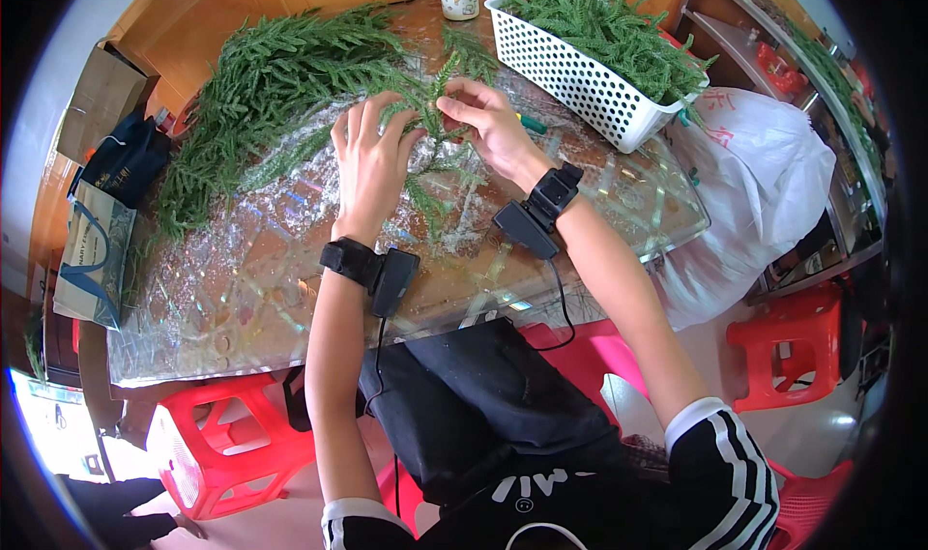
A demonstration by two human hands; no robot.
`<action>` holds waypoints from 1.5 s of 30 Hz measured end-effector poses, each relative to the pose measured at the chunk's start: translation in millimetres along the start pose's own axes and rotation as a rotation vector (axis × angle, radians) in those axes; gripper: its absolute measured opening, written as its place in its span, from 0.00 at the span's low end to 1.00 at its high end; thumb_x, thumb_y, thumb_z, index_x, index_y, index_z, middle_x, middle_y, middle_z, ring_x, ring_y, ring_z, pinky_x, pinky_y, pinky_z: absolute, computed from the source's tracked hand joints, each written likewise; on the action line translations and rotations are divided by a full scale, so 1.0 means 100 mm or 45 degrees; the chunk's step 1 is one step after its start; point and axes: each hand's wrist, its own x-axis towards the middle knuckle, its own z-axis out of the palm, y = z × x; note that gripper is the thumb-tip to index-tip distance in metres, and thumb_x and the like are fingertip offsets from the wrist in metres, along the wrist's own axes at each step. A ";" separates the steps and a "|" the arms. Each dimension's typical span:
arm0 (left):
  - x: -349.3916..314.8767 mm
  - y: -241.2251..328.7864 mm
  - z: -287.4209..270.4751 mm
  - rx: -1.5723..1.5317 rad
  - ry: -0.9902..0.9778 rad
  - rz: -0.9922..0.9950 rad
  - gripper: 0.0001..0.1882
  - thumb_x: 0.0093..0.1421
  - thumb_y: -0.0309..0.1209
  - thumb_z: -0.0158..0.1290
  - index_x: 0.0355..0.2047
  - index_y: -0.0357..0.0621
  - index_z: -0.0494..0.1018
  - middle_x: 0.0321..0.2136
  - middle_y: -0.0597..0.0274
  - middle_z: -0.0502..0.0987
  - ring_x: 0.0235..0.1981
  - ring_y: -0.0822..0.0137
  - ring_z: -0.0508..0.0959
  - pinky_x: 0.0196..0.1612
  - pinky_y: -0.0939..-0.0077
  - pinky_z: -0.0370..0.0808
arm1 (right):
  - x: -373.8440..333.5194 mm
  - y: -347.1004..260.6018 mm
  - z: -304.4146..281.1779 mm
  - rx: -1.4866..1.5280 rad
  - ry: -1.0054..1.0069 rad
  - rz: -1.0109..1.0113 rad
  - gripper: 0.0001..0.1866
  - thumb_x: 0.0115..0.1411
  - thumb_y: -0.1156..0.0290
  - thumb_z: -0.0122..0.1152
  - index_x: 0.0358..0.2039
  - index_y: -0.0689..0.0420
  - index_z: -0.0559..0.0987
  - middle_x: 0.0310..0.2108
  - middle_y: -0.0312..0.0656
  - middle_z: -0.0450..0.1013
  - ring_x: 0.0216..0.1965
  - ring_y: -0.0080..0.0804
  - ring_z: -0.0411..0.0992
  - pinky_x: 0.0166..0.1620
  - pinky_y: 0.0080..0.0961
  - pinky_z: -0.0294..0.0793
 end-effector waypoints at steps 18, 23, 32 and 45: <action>-0.04 -0.05 0.04 -0.071 -0.025 -0.025 0.07 0.52 0.32 0.55 0.29 0.42 0.73 0.40 0.62 0.69 0.41 0.60 0.68 0.47 0.61 0.59 | 0.05 0.05 -0.04 -0.163 -0.132 -0.099 0.08 0.55 0.71 0.59 0.34 0.58 0.74 0.28 0.31 0.69 0.29 0.19 0.67 0.35 0.17 0.67; -0.02 -0.04 0.02 -0.074 -0.010 -0.041 0.08 0.51 0.32 0.55 0.30 0.43 0.73 0.40 0.62 0.69 0.42 0.60 0.68 0.48 0.61 0.59 | 0.05 0.01 -0.07 -0.153 -0.094 -0.055 0.08 0.55 0.70 0.59 0.34 0.59 0.74 0.28 0.31 0.70 0.29 0.18 0.67 0.34 0.17 0.66; -0.02 -0.02 0.01 0.101 -0.075 0.115 0.04 0.51 0.28 0.53 0.28 0.43 0.72 0.43 0.62 0.68 0.43 0.63 0.69 0.52 0.57 0.58 | 0.03 -0.02 -0.06 -0.287 -0.060 -0.079 0.06 0.55 0.70 0.58 0.33 0.58 0.75 0.24 0.31 0.70 0.23 0.17 0.67 0.27 0.15 0.64; 0.00 0.04 -0.05 0.168 -0.115 0.325 0.06 0.51 0.24 0.51 0.31 0.39 0.72 0.48 0.68 0.68 0.34 0.70 0.71 0.54 0.59 0.60 | 0.06 -0.03 -0.12 -0.478 -0.098 0.160 0.12 0.54 0.60 0.60 0.21 0.54 0.77 0.17 0.27 0.68 0.18 0.10 0.61 0.21 0.10 0.53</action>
